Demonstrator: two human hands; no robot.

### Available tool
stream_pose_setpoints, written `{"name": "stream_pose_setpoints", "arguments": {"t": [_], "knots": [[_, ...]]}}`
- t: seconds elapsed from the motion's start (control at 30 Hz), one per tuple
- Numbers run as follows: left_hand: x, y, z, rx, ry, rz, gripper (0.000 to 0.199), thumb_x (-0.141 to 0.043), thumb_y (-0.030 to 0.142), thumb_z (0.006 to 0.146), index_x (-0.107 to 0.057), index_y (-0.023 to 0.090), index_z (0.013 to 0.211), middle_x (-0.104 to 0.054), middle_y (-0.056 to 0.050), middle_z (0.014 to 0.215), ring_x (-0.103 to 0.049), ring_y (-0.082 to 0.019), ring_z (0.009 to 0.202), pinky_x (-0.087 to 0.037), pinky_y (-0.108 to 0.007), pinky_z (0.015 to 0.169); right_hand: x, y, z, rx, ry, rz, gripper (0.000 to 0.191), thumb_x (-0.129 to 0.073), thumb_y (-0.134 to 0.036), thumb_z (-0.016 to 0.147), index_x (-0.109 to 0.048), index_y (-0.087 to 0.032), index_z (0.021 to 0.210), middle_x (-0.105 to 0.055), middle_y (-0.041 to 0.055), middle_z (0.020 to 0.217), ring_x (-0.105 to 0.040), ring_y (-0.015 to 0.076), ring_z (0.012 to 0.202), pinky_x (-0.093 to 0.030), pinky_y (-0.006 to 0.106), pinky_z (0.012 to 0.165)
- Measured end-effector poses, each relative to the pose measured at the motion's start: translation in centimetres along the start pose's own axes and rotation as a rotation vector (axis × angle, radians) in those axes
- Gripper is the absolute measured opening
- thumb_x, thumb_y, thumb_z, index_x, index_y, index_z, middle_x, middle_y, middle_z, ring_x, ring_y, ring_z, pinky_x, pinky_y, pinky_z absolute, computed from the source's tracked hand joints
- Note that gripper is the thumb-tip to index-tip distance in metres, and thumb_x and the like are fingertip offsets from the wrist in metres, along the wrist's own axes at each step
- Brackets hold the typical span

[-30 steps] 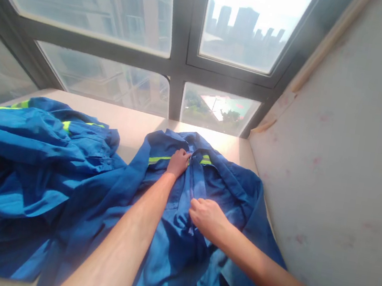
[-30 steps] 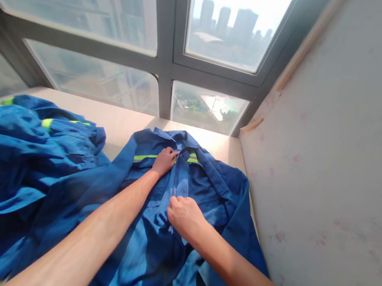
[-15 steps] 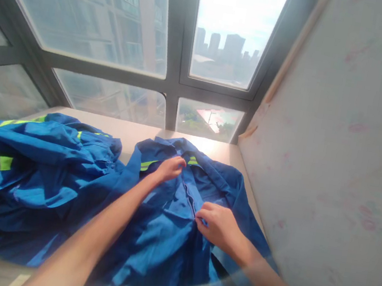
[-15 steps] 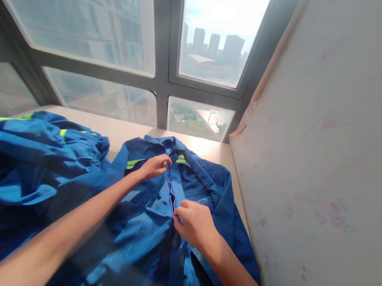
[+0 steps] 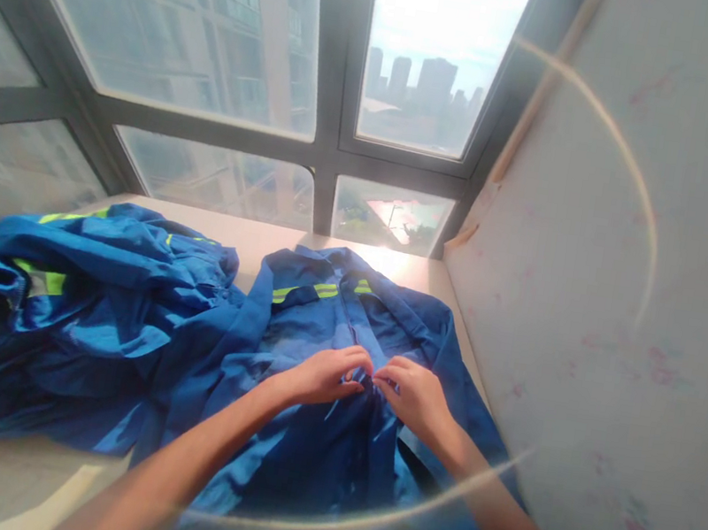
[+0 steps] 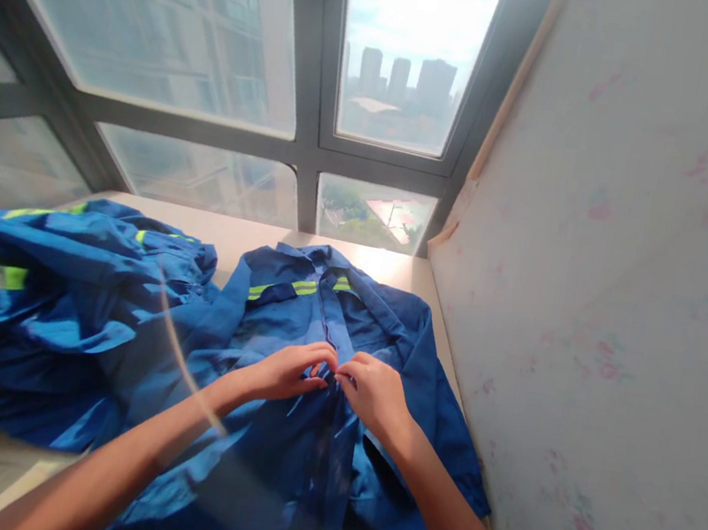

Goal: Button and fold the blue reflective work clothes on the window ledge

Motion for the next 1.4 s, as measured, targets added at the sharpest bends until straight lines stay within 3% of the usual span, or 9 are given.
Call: {"name": "stream_pose_setpoints", "arguments": {"t": [0.27, 0.53, 0.7, 0.83, 0.93, 1.07, 1.23, 1.33, 1.4], "knots": [[-0.1, -0.5, 0.3, -0.032, -0.002, 0.159, 0.021, -0.053, 0.023, 0.094, -0.071, 0.025, 0.103, -0.071, 0.000, 0.099, -0.066, -0.017, 0.090, -0.049, -0.024, 0.080, -0.9, -1.5, -0.3, 0.105, -0.028, -0.214, 0.026, -0.047, -0.027, 0.102, -0.072, -0.022, 0.098, -0.069, 0.0042, 0.099, -0.064, 0.0152, 0.090, -0.046, 0.022, 0.077], [4.1, -2.1, 1.8, 0.029, 0.086, 0.223, 0.023, -0.054, 0.027, 0.093, -0.073, 0.021, 0.105, -0.073, -0.004, 0.104, -0.066, -0.020, 0.095, -0.049, -0.027, 0.084, -1.5, -3.8, -1.3, 0.231, -0.096, -0.335, 0.023, -0.046, -0.022, 0.102, -0.068, -0.019, 0.095, -0.067, 0.0060, 0.096, -0.061, 0.0171, 0.090, -0.046, 0.024, 0.075], [8.9, -7.3, 1.8, 0.280, 0.289, 0.300, 0.023, -0.055, 0.030, 0.093, -0.073, 0.023, 0.106, -0.074, -0.002, 0.107, -0.066, -0.020, 0.098, -0.049, -0.027, 0.087, -3.4, -5.6, -4.7, 0.338, -0.253, -0.294, 0.020, -0.051, -0.021, 0.099, -0.069, -0.019, 0.091, -0.067, 0.0041, 0.093, -0.061, 0.0155, 0.083, -0.044, 0.024, 0.071], [12.7, -11.7, -0.6, 0.514, 0.457, 0.381, 0.033, -0.041, 0.022, 0.097, -0.069, 0.013, 0.112, -0.071, -0.014, 0.114, -0.065, -0.027, 0.106, -0.049, -0.036, 0.091, -7.3, -6.8, -8.8, 0.467, -0.475, -0.189, 0.022, -0.054, -0.023, 0.097, -0.069, -0.019, 0.081, -0.067, 0.0021, 0.084, -0.061, 0.0145, 0.079, -0.044, 0.023, 0.071], [13.8, -13.5, -2.7, 0.628, 0.490, 0.424, 0.034, -0.039, 0.017, 0.094, -0.068, 0.011, 0.112, -0.070, -0.018, 0.112, -0.065, -0.030, 0.106, -0.050, -0.040, 0.091, -9.1, -6.2, -10.4, 0.426, -0.513, -0.123, 0.023, -0.053, -0.025, 0.097, -0.070, -0.019, 0.082, -0.068, 0.0029, 0.085, -0.062, 0.0143, 0.080, -0.044, 0.023, 0.071], [12.2, -12.5, -4.2, 0.625, 0.441, 0.461, 0.034, -0.050, 0.020, 0.091, -0.064, 0.017, 0.122, -0.064, -0.015, 0.125, -0.064, -0.028, 0.110, -0.050, -0.038, 0.094, -8.4, -4.5, -9.8, 0.298, -0.419, 0.037, 0.021, -0.053, -0.025, 0.096, -0.071, -0.020, 0.085, -0.068, 0.0029, 0.089, -0.062, 0.0138, 0.081, -0.043, 0.022, 0.070], [7.5, -7.3, -4.1, 0.502, 0.347, 0.597, 0.052, -0.064, 0.039, 0.088, -0.055, 0.019, 0.136, -0.047, -0.017, 0.147, -0.044, -0.035, 0.136, -0.042, -0.046, 0.106, -3.8, -1.9, -6.3, 0.089, -0.228, 0.464, 0.019, -0.060, -0.031, 0.091, -0.070, -0.019, 0.079, -0.066, 0.0012, 0.080, -0.060, 0.0141, 0.075, -0.045, 0.024, 0.071], [3.5, -4.5, -4.4, 0.415, 0.284, 0.618, 0.060, -0.066, 0.053, 0.086, -0.056, 0.021, 0.136, -0.045, -0.018, 0.150, -0.032, -0.039, 0.143, -0.039, -0.052, 0.108, 0.1, 2.9, -4.3, -0.183, 0.084, 0.743, 0.025, -0.065, -0.042, 0.088, -0.069, -0.019, 0.080, -0.066, -0.0002, 0.077, -0.060, 0.0151, 0.074, -0.048, 0.024, 0.070], [0.4, -3.5, -4.8, 0.361, 0.179, 0.560, 0.060, -0.065, 0.058, 0.085, -0.059, 0.022, 0.132, -0.052, -0.017, 0.143, -0.039, -0.039, 0.138, -0.042, -0.052, 0.104, 2.4, 7.6, -4.5, -0.414, 0.375, 0.973, 0.027, -0.071, -0.046, 0.081, -0.069, -0.019, 0.085, -0.067, -0.0012, 0.078, -0.061, 0.0152, 0.074, -0.050, 0.025, 0.068]]}}
Point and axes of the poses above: each hand's wrist, its own z-axis towards the middle knuckle, its own x-axis out of the back of the hand, y = z × x, the point moved 8 cm from there along z, towards the middle knuckle
